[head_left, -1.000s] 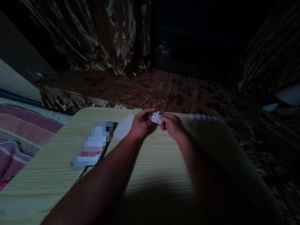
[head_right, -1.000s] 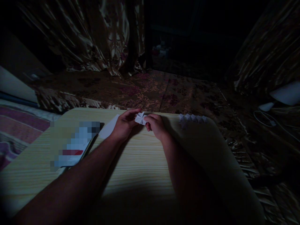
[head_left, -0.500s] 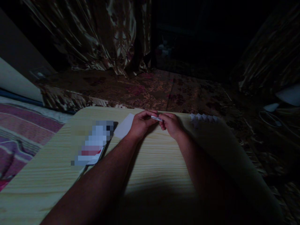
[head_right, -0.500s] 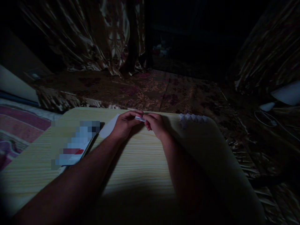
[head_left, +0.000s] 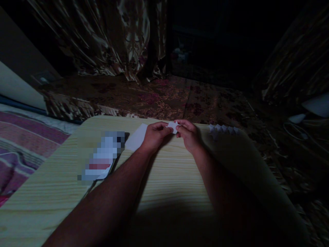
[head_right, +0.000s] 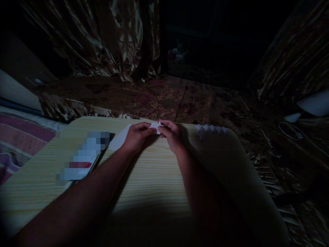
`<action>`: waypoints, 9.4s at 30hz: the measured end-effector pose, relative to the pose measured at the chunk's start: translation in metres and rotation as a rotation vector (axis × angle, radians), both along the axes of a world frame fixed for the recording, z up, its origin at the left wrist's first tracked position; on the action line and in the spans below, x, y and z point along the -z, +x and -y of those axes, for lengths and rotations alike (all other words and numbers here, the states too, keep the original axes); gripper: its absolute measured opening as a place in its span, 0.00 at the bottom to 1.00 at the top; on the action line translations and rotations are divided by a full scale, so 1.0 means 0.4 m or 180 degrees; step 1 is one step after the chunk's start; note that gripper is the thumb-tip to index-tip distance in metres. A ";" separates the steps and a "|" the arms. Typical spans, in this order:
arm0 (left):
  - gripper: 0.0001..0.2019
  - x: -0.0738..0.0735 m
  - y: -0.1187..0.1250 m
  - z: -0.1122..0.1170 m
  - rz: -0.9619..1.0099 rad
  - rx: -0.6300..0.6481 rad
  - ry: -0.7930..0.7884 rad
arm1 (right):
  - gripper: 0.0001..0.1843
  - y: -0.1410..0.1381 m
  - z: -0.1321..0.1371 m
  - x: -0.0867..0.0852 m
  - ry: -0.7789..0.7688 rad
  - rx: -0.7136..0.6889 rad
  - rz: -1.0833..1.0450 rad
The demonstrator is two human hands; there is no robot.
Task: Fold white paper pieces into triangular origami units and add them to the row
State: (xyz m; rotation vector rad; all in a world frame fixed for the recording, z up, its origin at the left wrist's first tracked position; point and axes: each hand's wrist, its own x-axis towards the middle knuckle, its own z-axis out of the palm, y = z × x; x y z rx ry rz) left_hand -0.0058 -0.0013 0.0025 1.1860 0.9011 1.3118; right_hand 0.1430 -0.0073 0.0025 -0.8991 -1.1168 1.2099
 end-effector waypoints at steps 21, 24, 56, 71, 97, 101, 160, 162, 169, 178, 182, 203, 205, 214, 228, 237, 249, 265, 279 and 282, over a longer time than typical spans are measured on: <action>0.10 0.001 0.005 0.003 -0.0267 -0.0123 0.0051 | 0.08 -0.011 -0.002 0.007 -0.0042 0.0297 0.0585; 0.09 0.000 0.005 0.003 -0.0274 -0.0121 0.0077 | 0.07 -0.012 0.002 0.004 0.0016 0.0284 0.0611; 0.06 0.005 0.000 -0.001 -0.0115 -0.0068 0.0059 | 0.02 0.000 0.000 0.007 0.0190 0.0213 0.0369; 0.15 -0.007 0.009 0.012 -0.0151 -0.0101 0.0279 | 0.15 -0.004 0.003 -0.003 0.0026 0.0085 0.0336; 0.16 -0.005 0.008 0.009 -0.0188 -0.0198 0.0227 | 0.19 -0.007 -0.007 0.016 0.0006 0.0178 0.0443; 0.16 0.000 0.006 0.005 -0.0284 -0.0225 0.0282 | 0.14 -0.007 -0.010 0.018 -0.0131 0.0157 0.0462; 0.13 0.005 0.005 0.006 -0.0494 -0.0291 0.0295 | 0.11 -0.012 -0.001 -0.002 -0.0112 0.0168 0.0506; 0.13 0.007 0.004 0.005 -0.0523 -0.0294 0.0333 | 0.11 -0.013 0.000 -0.002 -0.0113 0.0167 0.0508; 0.12 0.011 0.005 0.002 -0.0484 -0.0296 0.0337 | 0.09 -0.016 -0.001 -0.004 -0.0115 0.0184 0.0537; 0.10 0.007 0.008 0.006 -0.0522 -0.0324 0.0344 | 0.08 -0.016 -0.002 0.003 -0.0092 0.0196 0.0594; 0.10 0.005 0.009 0.007 -0.0522 -0.0309 0.0304 | 0.07 -0.016 -0.002 0.002 -0.0045 0.0250 0.0706; 0.11 0.008 0.011 0.006 -0.0524 -0.0329 0.0343 | 0.09 -0.018 -0.004 0.010 0.0022 0.0203 0.0687; 0.11 0.009 0.010 0.006 -0.0559 -0.0297 0.0389 | 0.08 -0.017 -0.005 0.014 0.0049 0.0227 0.0694; 0.12 0.008 0.011 0.008 -0.0566 -0.0296 0.0345 | 0.07 -0.013 -0.002 0.010 0.0124 0.0331 0.0811; 0.15 0.018 0.010 -0.002 -0.0466 -0.0218 0.0096 | 0.09 -0.005 -0.012 0.020 0.0159 0.0283 0.0347; 0.14 0.011 0.014 0.006 -0.0388 -0.0260 0.0018 | 0.11 -0.005 -0.007 0.015 0.0104 0.0303 0.0406; 0.09 -0.011 0.011 0.016 -0.0533 -0.0290 0.0123 | 0.09 -0.006 -0.006 0.014 0.0120 0.0278 0.0405; 0.15 0.000 0.012 0.012 -0.0556 -0.0132 0.0066 | 0.08 -0.005 -0.006 0.013 0.0203 0.0293 0.0371; 0.15 -0.009 0.012 0.017 -0.0601 0.0083 -0.0042 | 0.08 -0.003 0.000 0.008 0.0150 0.0275 0.0577; 0.15 -0.007 0.010 0.015 -0.0614 0.0106 0.0012 | 0.07 -0.003 -0.002 0.011 0.0243 0.0314 0.0499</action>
